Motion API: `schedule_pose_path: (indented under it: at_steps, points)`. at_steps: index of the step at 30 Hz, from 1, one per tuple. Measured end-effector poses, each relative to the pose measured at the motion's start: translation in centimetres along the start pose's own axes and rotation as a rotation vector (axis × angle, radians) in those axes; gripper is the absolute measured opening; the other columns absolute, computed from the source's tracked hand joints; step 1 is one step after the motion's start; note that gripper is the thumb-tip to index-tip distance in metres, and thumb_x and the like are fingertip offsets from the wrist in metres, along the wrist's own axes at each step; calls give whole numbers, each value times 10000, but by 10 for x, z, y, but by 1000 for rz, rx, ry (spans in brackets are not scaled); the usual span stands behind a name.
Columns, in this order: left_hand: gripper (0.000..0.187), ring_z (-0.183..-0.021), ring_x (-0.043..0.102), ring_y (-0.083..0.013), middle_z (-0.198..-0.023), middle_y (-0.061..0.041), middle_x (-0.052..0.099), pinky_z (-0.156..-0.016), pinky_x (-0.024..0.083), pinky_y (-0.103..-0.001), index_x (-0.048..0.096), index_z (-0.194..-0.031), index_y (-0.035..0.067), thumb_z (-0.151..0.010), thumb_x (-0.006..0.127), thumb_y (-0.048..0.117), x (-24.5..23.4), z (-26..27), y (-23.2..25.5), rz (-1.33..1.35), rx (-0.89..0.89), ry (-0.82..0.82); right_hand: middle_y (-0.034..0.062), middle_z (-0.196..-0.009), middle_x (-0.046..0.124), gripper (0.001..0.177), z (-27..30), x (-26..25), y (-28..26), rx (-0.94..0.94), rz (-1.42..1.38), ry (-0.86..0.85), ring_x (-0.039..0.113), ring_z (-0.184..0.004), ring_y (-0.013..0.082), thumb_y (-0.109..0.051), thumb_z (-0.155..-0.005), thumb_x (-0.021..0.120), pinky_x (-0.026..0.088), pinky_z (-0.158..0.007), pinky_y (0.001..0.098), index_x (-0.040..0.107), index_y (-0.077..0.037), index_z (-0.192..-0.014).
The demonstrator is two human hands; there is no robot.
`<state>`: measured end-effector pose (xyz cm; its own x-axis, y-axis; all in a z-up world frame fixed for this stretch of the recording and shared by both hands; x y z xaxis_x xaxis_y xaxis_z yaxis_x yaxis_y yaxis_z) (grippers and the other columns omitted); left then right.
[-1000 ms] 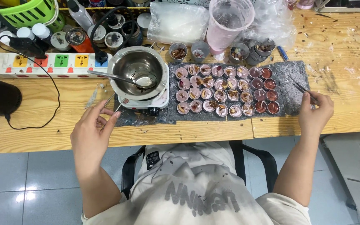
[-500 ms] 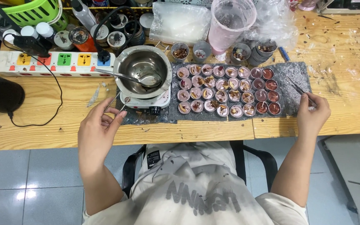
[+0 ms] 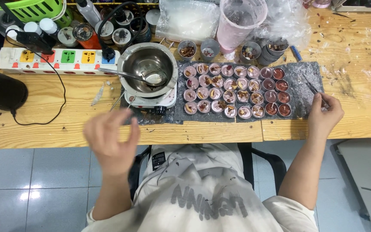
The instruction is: Adding decorative dried flowers and elements into small candle cups.
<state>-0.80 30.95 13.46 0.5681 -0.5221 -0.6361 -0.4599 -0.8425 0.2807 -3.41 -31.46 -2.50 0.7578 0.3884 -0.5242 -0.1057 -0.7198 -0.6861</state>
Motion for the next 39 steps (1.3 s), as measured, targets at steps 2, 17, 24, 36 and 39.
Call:
schedule_pose_path:
  at_steps: [2,17,24,36,39]
  points:
    - [221,-966,677,-216,-1076,-46,701,-878,514,-389,684,-1164,108,-986,791,184,28,25,9,167,-17,-89,146,-1043,734,120,1,-1,-1,-1,-25,7,704,-963,185,-36,-1049,742,549,-836,301,756,51,-1130]
    - [338,-680,716,-215,-922,-101,756,-619,548,-365,729,-1035,9,-941,722,333,113,48,-15,173,-618,-468,143,-1011,729,123,-1,-16,10,-56,-1,115,696,-922,223,-72,-1035,782,550,-845,339,759,41,-1079]
    - [328,-680,733,-178,-859,-103,771,-620,566,-328,726,-1040,-3,-932,746,306,119,55,-21,208,-654,-421,147,-984,716,105,-5,-10,0,-65,74,140,692,-884,229,-65,-1032,796,554,-783,342,761,34,-1032]
    - [303,-611,625,-111,-802,-97,730,-561,501,-255,694,-1163,-24,-960,722,198,121,74,-32,466,-770,-339,85,-1117,601,126,9,8,-32,-144,451,46,480,-1142,324,-182,-936,822,311,-979,509,785,-135,-1047]
    - [302,-694,641,-61,-822,-69,725,-588,496,-215,647,-1244,-19,-999,672,157,122,79,-40,687,-719,-304,65,-1093,616,141,12,3,-65,-166,339,50,499,-1170,305,-107,-978,779,348,-1013,486,780,-129,-1118]
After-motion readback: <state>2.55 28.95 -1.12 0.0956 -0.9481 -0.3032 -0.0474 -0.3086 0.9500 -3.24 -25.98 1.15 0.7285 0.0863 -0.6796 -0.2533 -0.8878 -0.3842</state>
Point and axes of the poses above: each hand's wrist, its own z-axis away from the middle knuckle, its own x-axis out of the palm, y = z × x, the point moved 8 cm from there along -z, towards the middle knuckle
